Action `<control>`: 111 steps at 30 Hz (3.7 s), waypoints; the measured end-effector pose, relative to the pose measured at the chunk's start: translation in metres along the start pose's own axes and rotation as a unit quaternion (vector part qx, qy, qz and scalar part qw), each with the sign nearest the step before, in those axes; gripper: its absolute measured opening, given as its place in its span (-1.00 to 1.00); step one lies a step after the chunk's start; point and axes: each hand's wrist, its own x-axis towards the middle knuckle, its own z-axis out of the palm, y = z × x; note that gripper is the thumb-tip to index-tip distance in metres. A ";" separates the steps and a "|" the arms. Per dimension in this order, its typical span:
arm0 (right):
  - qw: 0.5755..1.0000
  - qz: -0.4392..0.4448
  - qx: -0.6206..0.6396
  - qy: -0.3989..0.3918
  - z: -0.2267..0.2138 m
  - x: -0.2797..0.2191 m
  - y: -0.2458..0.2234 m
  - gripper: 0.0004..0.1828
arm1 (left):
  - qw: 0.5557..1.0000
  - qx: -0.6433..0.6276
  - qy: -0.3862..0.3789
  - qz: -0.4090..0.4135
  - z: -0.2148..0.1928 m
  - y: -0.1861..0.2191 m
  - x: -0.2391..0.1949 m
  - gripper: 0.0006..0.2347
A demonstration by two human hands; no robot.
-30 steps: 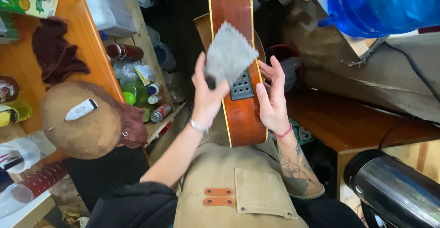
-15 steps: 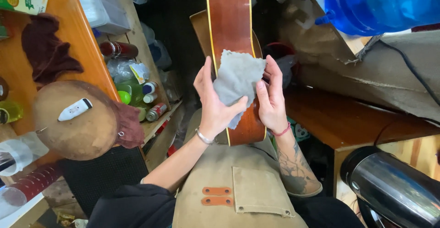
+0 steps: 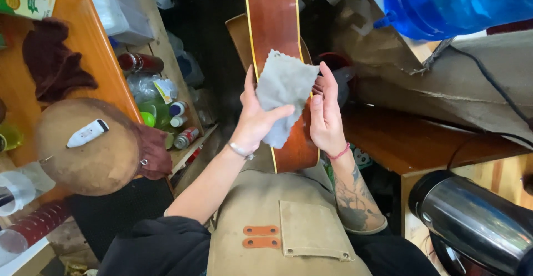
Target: The person wipes the neck, body, and back of an acoustic guitar with a cloth, rotating the instrument to access different surfaces. The person also briefly uses a small tool to scrape a spot on the guitar's body before continuing to wipe the surface.
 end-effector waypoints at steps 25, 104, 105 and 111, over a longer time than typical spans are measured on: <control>0.998 -0.006 -0.061 0.022 0.002 -0.001 0.002 -0.30 | 0.999 -0.007 -0.036 0.033 -0.039 -0.007 0.007 0.24; 0.848 -0.134 -0.507 -0.079 0.024 0.002 -0.062 -0.45 | 0.893 0.112 -0.031 0.436 0.006 -0.137 -0.009 -0.39; 0.847 -0.138 -0.507 -0.077 0.022 -0.006 -0.060 -0.45 | 0.891 0.113 -0.030 0.439 -0.004 -0.107 -0.011 -0.39; 0.849 -0.113 -0.510 -0.079 0.026 -0.003 -0.062 -0.39 | 0.887 0.125 -0.051 0.441 0.002 -0.129 -0.006 -0.40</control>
